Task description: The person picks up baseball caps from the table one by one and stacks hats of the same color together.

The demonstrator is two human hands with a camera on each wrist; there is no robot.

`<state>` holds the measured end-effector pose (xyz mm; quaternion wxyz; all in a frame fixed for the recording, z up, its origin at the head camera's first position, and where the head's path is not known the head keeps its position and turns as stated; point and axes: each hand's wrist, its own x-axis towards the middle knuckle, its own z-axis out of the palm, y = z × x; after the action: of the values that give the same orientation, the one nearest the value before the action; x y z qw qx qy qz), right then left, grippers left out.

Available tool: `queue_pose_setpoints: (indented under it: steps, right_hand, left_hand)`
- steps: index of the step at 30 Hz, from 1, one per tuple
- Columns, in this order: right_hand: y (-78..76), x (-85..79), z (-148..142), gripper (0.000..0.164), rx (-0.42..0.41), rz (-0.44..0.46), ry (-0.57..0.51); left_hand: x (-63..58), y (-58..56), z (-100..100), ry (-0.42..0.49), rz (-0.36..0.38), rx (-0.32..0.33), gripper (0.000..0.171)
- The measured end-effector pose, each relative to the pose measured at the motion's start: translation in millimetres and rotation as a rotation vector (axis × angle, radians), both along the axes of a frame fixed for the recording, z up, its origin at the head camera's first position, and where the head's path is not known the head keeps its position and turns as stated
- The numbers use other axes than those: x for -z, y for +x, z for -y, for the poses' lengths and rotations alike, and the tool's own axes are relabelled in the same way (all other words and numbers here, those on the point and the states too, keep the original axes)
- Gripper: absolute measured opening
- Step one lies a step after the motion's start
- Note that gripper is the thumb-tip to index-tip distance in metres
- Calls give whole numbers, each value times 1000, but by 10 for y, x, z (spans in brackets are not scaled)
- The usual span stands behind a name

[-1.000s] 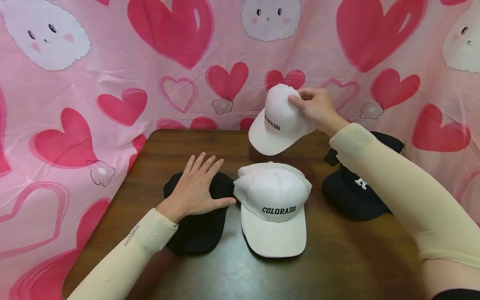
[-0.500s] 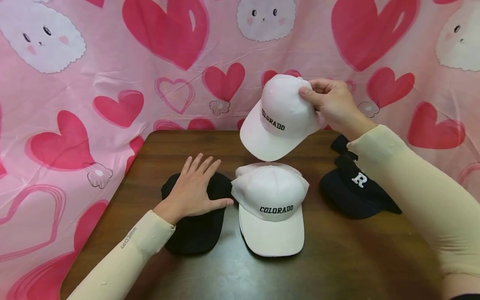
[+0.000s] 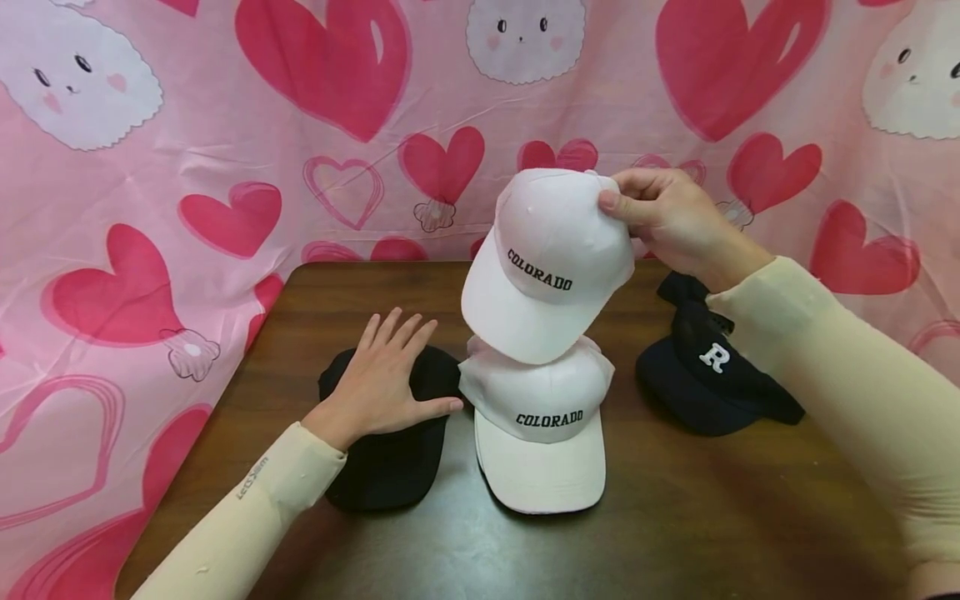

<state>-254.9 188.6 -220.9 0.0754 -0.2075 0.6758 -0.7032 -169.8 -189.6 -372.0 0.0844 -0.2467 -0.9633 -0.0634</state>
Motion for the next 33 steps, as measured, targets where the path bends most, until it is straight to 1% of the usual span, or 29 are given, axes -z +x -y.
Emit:
queue_pose_setpoints:
  steps: [3,7,13,15,20,28,31,33]
  right_hand:
    - [31,47,-11,20,-101,-10,18]
    - [63,121,-1,16,-198,-41,35]
    - [121,225,4,15,-278,-89,119]
    - [131,259,-4,14,-317,-101,141]
    - [151,334,-20,15,-425,-94,163]
    - [169,469,-18,18,-565,-98,210]
    - [172,551,-16,17,-586,-104,258]
    - [177,619,-13,16,-585,-112,305]
  left_hand:
    - [-4,-3,-2,5,10,-1,117]
    - [-17,-4,-3,3,14,-3,116]
    - [-23,-6,2,-1,13,-7,114]
    - [-19,-5,6,3,16,-7,114]
    - [-1,-13,14,6,18,-5,115]
    - [8,-24,7,14,6,0,115]
    - [4,-22,5,10,8,-3,115]
    - [2,-21,3,7,6,-2,115]
